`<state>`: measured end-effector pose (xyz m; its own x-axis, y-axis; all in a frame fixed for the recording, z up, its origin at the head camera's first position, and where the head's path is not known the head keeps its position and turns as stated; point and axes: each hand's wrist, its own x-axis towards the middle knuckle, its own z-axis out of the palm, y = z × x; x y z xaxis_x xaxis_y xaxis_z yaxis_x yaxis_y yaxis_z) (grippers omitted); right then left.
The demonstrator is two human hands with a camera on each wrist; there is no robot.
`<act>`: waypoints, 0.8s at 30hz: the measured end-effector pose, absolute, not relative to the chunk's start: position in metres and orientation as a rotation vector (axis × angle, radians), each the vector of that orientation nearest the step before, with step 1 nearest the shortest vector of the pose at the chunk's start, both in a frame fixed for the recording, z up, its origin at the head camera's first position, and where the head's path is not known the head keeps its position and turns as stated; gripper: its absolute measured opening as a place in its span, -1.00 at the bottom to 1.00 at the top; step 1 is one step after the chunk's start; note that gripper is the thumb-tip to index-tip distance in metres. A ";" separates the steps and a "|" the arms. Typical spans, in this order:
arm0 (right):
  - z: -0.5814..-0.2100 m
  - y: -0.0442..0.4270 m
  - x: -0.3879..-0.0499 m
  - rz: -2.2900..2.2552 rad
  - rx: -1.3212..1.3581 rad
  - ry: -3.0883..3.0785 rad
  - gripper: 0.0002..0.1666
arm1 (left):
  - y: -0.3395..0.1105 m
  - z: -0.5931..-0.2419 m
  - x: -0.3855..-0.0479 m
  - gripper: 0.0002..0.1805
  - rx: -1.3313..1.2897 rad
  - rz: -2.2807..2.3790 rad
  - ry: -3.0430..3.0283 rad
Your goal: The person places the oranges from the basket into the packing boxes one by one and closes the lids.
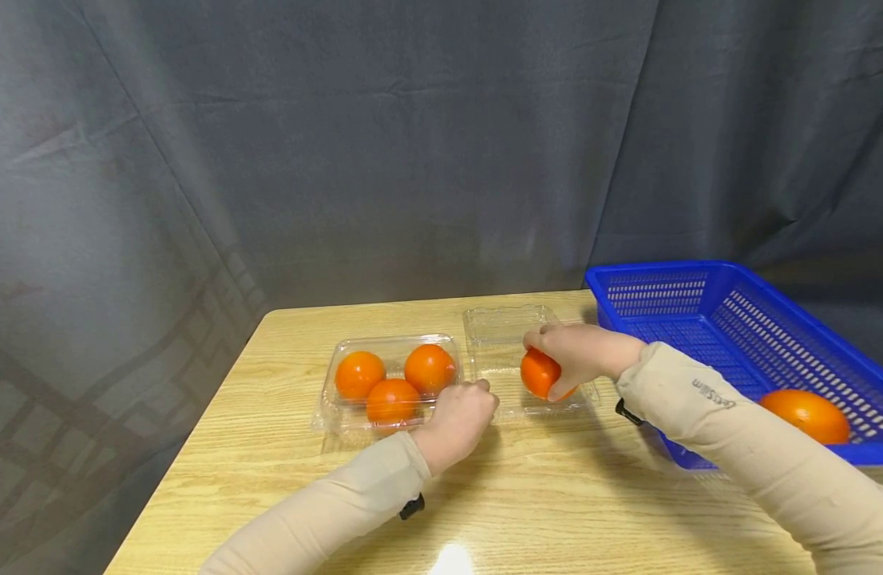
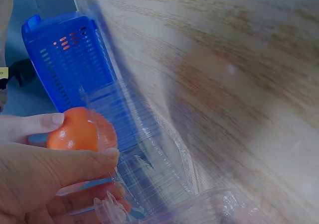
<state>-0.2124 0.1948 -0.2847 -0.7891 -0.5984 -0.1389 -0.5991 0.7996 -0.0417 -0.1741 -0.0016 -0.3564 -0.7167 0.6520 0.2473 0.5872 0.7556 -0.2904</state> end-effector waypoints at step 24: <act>-0.305 0.181 -0.220 -0.027 -0.954 2.818 -0.36 | -0.002 -0.356 -0.174 -0.81 -0.968 0.279 -2.625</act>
<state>-0.2203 0.1811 -0.3054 -0.7820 -0.6047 -0.1512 -0.6017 0.7956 -0.0703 -0.1740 -0.0019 -0.3558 -0.7154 0.6579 0.2354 0.5936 0.7500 -0.2919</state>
